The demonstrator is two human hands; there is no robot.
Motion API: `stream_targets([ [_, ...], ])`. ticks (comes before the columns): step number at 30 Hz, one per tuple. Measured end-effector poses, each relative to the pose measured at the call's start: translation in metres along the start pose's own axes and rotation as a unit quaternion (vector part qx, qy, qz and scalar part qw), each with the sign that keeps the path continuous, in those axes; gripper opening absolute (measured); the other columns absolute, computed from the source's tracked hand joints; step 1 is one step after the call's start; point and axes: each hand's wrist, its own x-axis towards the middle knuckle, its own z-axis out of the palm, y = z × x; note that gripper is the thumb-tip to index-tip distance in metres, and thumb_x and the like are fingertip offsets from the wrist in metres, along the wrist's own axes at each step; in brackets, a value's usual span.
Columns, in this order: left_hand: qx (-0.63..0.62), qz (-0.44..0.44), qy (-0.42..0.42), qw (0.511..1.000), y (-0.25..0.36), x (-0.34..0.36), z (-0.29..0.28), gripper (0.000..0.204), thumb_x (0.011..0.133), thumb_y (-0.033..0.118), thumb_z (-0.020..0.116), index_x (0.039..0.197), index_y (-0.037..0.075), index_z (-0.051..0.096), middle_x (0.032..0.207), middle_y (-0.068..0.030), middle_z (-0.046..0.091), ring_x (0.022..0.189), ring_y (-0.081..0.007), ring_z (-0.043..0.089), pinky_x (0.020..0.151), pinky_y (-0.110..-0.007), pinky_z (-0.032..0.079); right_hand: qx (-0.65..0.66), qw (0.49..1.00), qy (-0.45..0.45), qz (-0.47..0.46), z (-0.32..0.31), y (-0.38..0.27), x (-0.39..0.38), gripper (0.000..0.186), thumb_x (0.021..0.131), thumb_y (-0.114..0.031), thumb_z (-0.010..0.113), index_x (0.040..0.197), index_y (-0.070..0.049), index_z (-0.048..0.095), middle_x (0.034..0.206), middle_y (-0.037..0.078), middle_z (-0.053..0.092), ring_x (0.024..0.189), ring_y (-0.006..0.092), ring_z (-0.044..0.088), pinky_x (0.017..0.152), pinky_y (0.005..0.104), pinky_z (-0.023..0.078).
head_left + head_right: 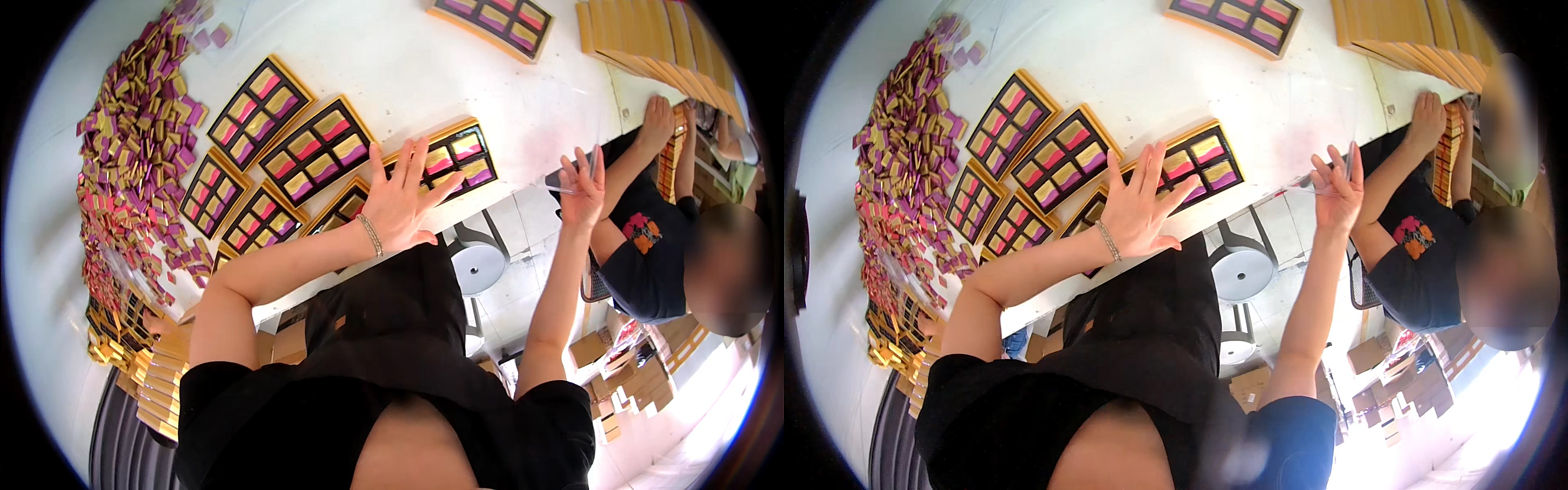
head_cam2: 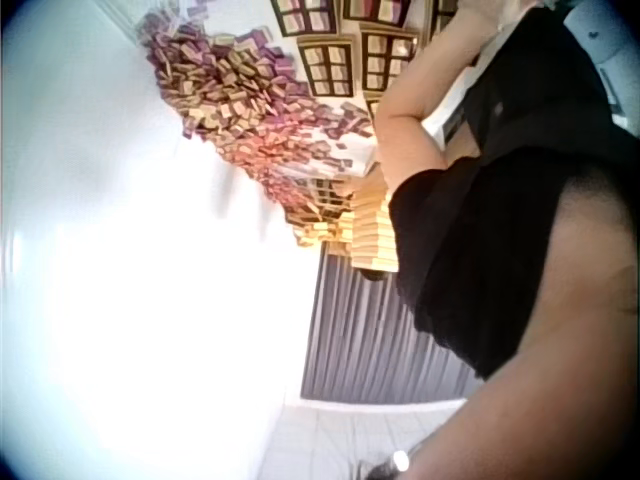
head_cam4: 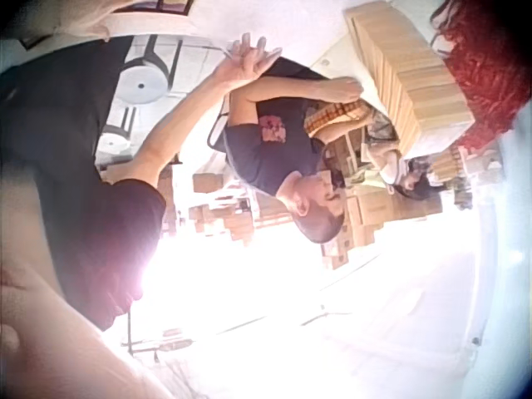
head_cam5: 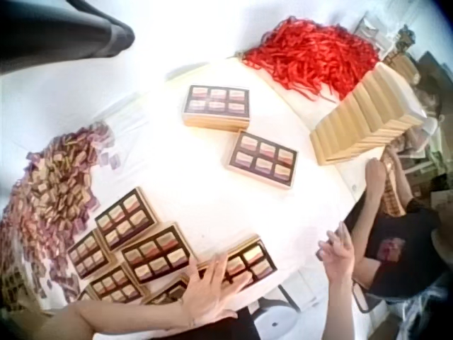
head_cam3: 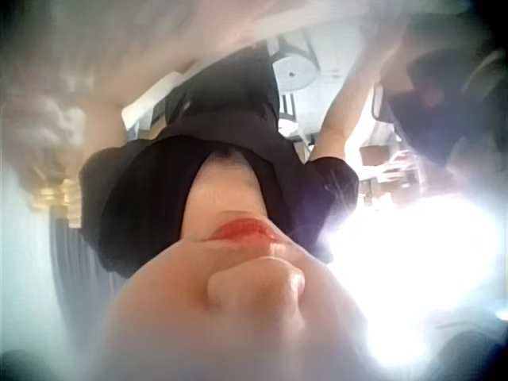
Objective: The person places small wrapped chocolate bars into the compartments of rectangular cardboard trays. They then cover the filled trays with clear plastic lids and stack them. Later, they handle dark chocolate bars, placing them into similar trays and stacking the completed units on the table.
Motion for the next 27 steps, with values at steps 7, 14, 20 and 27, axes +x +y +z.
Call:
stream_targets([
  [7, 0.117, 0.035, 0.02, 0.992, -0.018, 0.073, 0.009, 0.097, 0.069, 0.022, 0.074, 0.15, 0.027, 0.02, 0.142, -0.0192, 0.033, 0.131, -0.0328, 0.035, 0.093, -0.079, 0.02, -0.795, 0.526, 0.145, -0.263, 0.014, 0.023, 0.036, 0.078, 0.08, -0.046, 0.069, 0.139, -0.003, 0.042, 0.139, 0.024, 0.037, 0.13, 0.0392, 0.034, 0.102, 0.051, 0.03],
  [14, 0.195, 0.057, -0.028, 0.979, -0.075, 0.114, -0.037, 0.114, 0.062, 0.033, 0.085, 0.15, 0.02, 0.015, 0.15, -0.0083, 0.024, 0.138, -0.0256, 0.027, 0.101, -0.073, 0.02, -0.78, 0.59, 0.15, -0.142, 0.065, 0.031, 0.05, 0.098, 0.068, -0.049, 0.077, 0.142, -0.002, 0.033, 0.145, 0.027, 0.027, 0.133, 0.0426, 0.028, 0.103, 0.0513, 0.032],
  [20, 0.009, 0.159, 0.256, 0.953, -0.081, 0.094, -0.026, 0.054, 0.065, 0.028, 0.078, 0.113, 0.01, 0.06, 0.112, -0.006, 0.061, 0.104, -0.0276, 0.057, 0.09, -0.047, 0.041, -0.675, 0.658, 0.064, -0.326, 0.041, 0.027, 0.003, 0.091, 0.066, -0.027, 0.084, 0.139, -0.002, 0.036, 0.137, 0.022, 0.031, 0.124, 0.0357, 0.036, 0.1, 0.0457, 0.035],
  [27, 0.107, 0.202, 0.237, 0.944, 0.022, 0.098, 0.071, 0.034, 0.069, 0.015, 0.065, 0.098, -0.001, 0.062, 0.096, -0.009, 0.062, 0.092, -0.0216, 0.058, 0.072, -0.031, 0.048, -0.626, 0.711, 0.118, -0.297, 0.041, 0.037, 0.025, 0.094, 0.064, -0.028, 0.085, 0.138, -0.001, 0.035, 0.138, 0.02, 0.03, 0.126, 0.0356, 0.035, 0.103, 0.0459, 0.033],
])
